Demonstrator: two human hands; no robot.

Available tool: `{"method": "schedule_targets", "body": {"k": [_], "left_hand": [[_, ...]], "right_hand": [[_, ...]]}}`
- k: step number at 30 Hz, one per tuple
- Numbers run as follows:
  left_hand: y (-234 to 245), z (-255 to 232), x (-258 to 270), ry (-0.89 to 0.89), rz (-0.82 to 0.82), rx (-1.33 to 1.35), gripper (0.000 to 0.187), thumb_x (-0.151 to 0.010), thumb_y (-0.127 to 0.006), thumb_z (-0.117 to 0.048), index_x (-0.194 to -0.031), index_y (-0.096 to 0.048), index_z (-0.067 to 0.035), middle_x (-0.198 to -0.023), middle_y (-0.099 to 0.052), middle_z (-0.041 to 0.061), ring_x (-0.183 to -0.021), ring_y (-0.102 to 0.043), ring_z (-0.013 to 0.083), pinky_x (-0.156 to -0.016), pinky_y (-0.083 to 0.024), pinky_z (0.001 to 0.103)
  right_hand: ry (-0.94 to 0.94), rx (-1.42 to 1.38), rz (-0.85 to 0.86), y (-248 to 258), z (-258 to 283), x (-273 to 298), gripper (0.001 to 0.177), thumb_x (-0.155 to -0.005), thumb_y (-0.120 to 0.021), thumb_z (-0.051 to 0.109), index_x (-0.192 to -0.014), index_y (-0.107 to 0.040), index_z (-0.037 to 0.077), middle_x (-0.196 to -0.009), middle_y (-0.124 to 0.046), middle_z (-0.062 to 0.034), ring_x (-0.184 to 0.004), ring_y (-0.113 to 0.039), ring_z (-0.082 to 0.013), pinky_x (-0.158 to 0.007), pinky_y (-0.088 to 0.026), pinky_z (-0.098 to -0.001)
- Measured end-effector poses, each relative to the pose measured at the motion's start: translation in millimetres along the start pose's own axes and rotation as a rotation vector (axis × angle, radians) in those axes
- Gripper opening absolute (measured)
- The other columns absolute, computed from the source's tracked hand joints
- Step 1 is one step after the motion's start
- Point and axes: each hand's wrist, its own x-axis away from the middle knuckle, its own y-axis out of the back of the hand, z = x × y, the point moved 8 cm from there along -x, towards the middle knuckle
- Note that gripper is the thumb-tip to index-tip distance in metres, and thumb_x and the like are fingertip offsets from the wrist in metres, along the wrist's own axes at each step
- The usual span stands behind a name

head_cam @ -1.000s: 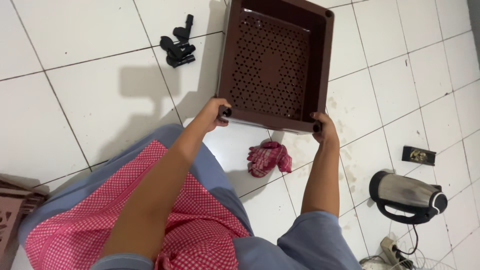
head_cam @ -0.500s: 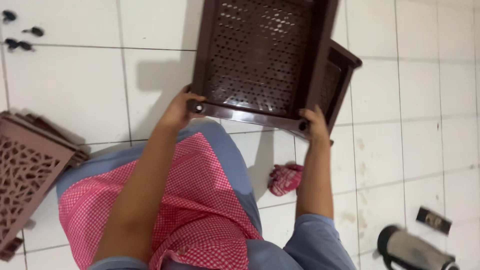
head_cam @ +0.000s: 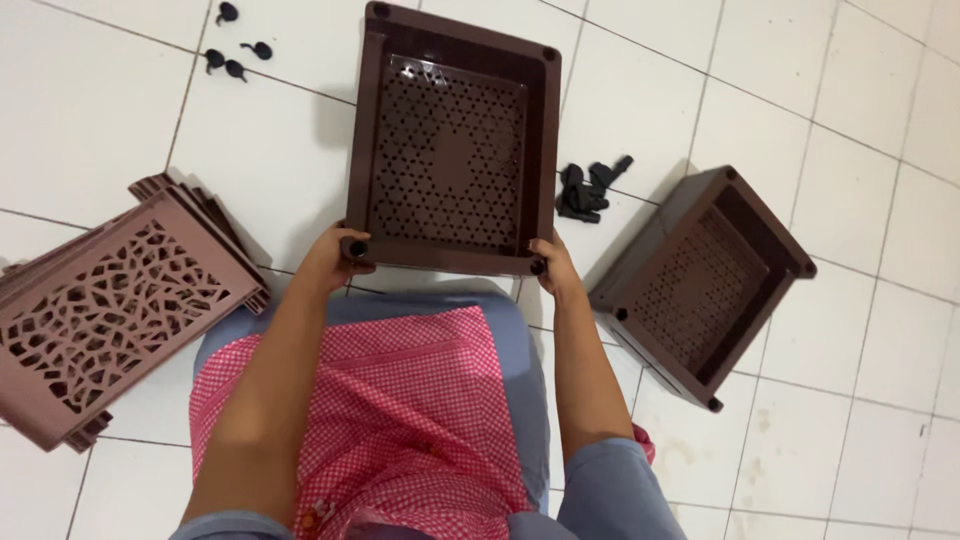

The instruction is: The person wipes a brown plastic tray with a pink cloth, then attaches black plastic feet to its corners. They proceed to stack a decorative brown plastic panel onto the tray, repeating the process with multiple units.

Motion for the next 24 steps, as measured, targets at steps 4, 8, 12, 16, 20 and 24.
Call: {"method": "schedule_targets", "body": {"k": [4,8,12,16,20,24], "left_hand": [[21,4,-11,-0.019,-0.052,0.028,0.076,-0.076,-0.07,-0.014,-0.148,-0.046,-0.01,-0.135,-0.051,0.023,-0.104,-0.054,0.0404,-0.078,-0.055,0.051],[29,7,-23,-0.06,-0.112,0.064,0.079,-0.075,-0.07,-0.019,-0.15,-0.044,-0.019,-0.137,-0.053,0.016,-0.109,-0.054,0.0366,-0.086,-0.051,0.05],[41,24,-41,-0.103,-0.162,0.145,0.073,-0.079,-0.066,-0.029,-0.148,-0.047,-0.02,-0.141,-0.053,0.007,-0.116,-0.052,0.0296,-0.09,-0.047,0.053],[51,38,-52,-0.114,-0.218,0.27,0.068,-0.083,-0.065,-0.04,-0.146,-0.054,-0.015,-0.14,-0.058,0.009,-0.119,-0.054,0.0319,-0.091,-0.045,0.051],[50,44,-50,-0.186,-0.174,0.507,0.077,-0.084,-0.062,-0.047,-0.15,-0.046,-0.011,-0.151,-0.042,0.016,-0.135,-0.041,0.0393,-0.101,-0.041,0.066],[49,62,-32,-0.183,-0.351,0.649,0.096,-0.087,-0.068,-0.053,-0.161,-0.02,-0.013,-0.167,-0.013,0.016,-0.151,-0.019,0.0414,-0.11,-0.024,0.072]], "right_hand": [[-0.001,-0.002,0.025,-11,-14,-19,0.076,-0.074,-0.064,0.007,-0.147,-0.045,0.001,-0.118,-0.064,-0.0114,-0.104,-0.062,-0.0234,-0.089,-0.054,-0.0351],[-0.018,0.031,0.026,-14,-11,-29,0.076,-0.077,-0.063,0.007,-0.151,-0.044,0.005,-0.12,-0.064,-0.0086,-0.097,-0.057,-0.02,-0.075,-0.047,-0.0309],[-0.071,0.044,0.015,-17,-14,-26,0.078,-0.078,-0.063,0.007,-0.153,-0.042,0.009,-0.123,-0.063,-0.0079,-0.099,-0.058,-0.0196,-0.077,-0.048,-0.0308],[-0.085,0.023,0.025,-24,-14,-17,0.076,-0.079,-0.065,0.008,-0.151,-0.042,0.009,-0.132,-0.062,-0.0086,-0.111,-0.061,-0.0198,-0.092,-0.053,-0.0313],[-0.05,0.176,-0.038,-28,-7,-6,0.069,-0.09,-0.067,0.019,-0.153,-0.04,0.009,-0.136,-0.06,-0.0088,-0.11,-0.058,-0.019,-0.087,-0.045,-0.0306],[0.033,0.074,-0.466,2,1,19,0.074,-0.091,-0.065,0.023,-0.154,-0.026,0.015,-0.134,-0.058,-0.0087,-0.115,-0.054,-0.0211,-0.1,-0.041,-0.0368]]}}
